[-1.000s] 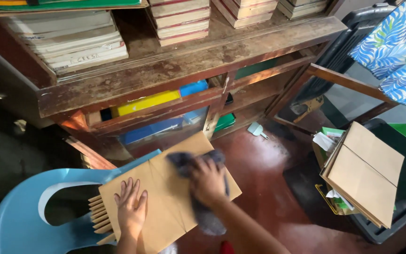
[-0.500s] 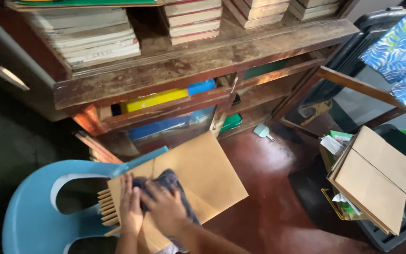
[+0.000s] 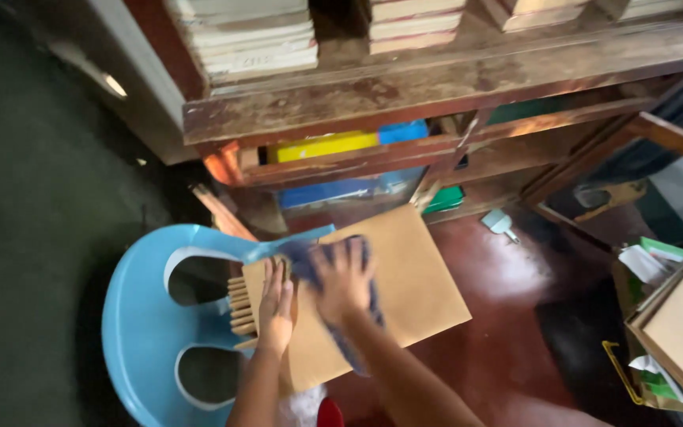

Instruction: Wiping dust off brown folders using a blue cloth.

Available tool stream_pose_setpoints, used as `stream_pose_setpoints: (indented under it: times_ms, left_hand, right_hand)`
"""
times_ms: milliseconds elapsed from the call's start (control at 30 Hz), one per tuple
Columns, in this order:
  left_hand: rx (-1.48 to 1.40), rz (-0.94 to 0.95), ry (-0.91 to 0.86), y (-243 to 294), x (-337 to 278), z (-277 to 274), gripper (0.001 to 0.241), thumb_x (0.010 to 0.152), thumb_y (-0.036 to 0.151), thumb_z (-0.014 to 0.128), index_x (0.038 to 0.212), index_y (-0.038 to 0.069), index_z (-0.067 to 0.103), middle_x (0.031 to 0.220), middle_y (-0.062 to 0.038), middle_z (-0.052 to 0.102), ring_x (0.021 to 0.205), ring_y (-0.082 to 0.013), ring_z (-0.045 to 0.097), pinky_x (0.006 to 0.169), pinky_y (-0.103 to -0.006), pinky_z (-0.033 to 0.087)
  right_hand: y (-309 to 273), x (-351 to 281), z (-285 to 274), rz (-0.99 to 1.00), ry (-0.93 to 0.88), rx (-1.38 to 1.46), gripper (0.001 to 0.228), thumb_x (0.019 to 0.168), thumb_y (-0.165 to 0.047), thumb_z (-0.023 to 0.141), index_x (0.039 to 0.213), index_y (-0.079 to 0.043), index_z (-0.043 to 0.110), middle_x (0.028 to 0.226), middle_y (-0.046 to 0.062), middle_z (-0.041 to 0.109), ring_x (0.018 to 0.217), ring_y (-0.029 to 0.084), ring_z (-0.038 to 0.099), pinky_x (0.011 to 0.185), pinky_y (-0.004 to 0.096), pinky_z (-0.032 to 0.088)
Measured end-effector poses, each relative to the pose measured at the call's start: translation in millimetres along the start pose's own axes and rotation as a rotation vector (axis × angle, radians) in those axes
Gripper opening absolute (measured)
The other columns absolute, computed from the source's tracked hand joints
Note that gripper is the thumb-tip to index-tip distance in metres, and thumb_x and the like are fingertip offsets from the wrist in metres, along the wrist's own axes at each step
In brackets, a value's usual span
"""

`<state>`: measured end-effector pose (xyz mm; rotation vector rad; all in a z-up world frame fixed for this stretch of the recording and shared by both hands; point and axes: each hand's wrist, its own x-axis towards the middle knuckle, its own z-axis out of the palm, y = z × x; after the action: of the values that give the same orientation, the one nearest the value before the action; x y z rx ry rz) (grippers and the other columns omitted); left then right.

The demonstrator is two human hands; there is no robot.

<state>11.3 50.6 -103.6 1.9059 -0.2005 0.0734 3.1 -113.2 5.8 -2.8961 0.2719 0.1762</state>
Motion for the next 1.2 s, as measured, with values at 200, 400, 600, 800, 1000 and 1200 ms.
stream_pose_setpoints:
  times_ms: [200, 400, 600, 800, 1000, 1200]
  left_hand:
    - [0.051, -0.004, 0.074, -16, -11, 0, 0.056, 0.109, 0.035, 0.045, 0.155, 0.005, 0.044, 0.167, -0.027, 0.021, 0.151, -0.0413, 0.026, 0.126, -0.0503, 0.012]
    - [-0.226, -0.017, 0.099, 27, -6, -1, 0.053, 0.105, 0.028, 0.057, 0.153, 0.009, 0.049, 0.169, -0.018, 0.024, 0.152, -0.0360, 0.025, 0.126, -0.0538, 0.008]
    - [-0.024, -0.033, -0.053, 25, -2, -4, 0.060, 0.103, 0.033, 0.057, 0.158, 0.015, 0.042, 0.170, -0.016, 0.024, 0.154, -0.0351, 0.023, 0.124, -0.0587, 0.008]
    - [0.041, -0.046, 0.032, -7, -10, -3, 0.065, 0.105, 0.033, 0.048, 0.163, 0.012, 0.027, 0.171, -0.023, 0.012, 0.153, -0.0413, 0.019, 0.125, -0.0509, 0.015]
    - [-0.044, -0.103, 0.080, 36, -8, -8, 0.066, 0.102, 0.037, 0.053, 0.162, 0.016, 0.032, 0.173, -0.014, 0.010, 0.153, -0.0372, 0.021, 0.121, -0.0501, 0.030]
    - [-0.186, -0.083, 0.082, 31, -5, -7, 0.065, 0.100, 0.035, 0.060, 0.158, 0.012, 0.041, 0.172, -0.017, 0.016, 0.153, -0.0362, 0.023, 0.124, -0.0476, 0.025]
  right_hand:
    - [-5, -37, 26, -0.296, 0.005, -0.051, 0.066, 0.088, -0.049, 0.061, 0.152, -0.037, 0.047, 0.161, 0.012, 0.037, 0.152, 0.044, 0.023, 0.110, 0.067, 0.030]
    - [115, 2, 32, 0.048, 0.301, -0.180, 0.070, 0.073, -0.060, 0.074, 0.140, -0.046, 0.058, 0.149, -0.004, 0.050, 0.148, 0.030, 0.036, 0.113, 0.059, 0.037]
    - [83, 56, 79, 0.300, 0.250, -0.197, 0.076, 0.085, -0.074, 0.059, 0.151, -0.036, 0.050, 0.168, 0.004, 0.031, 0.154, 0.045, 0.021, 0.116, 0.072, 0.021]
    - [-37, -17, 53, -0.242, 0.323, -0.131, 0.061, 0.094, -0.039, 0.053, 0.153, -0.026, 0.046, 0.160, 0.013, 0.039, 0.149, 0.054, 0.025, 0.107, 0.076, 0.032]
    - [81, 29, 68, -0.079, 0.510, -0.056, 0.053, 0.083, -0.044, 0.075, 0.134, -0.031, 0.067, 0.148, 0.009, 0.053, 0.148, 0.048, 0.032, 0.117, 0.065, 0.030]
    - [118, 68, 33, 0.410, 0.154, -0.039, 0.080, 0.084, -0.075, 0.054, 0.157, -0.053, 0.029, 0.168, 0.000, 0.026, 0.157, 0.040, 0.011, 0.118, 0.068, 0.020]
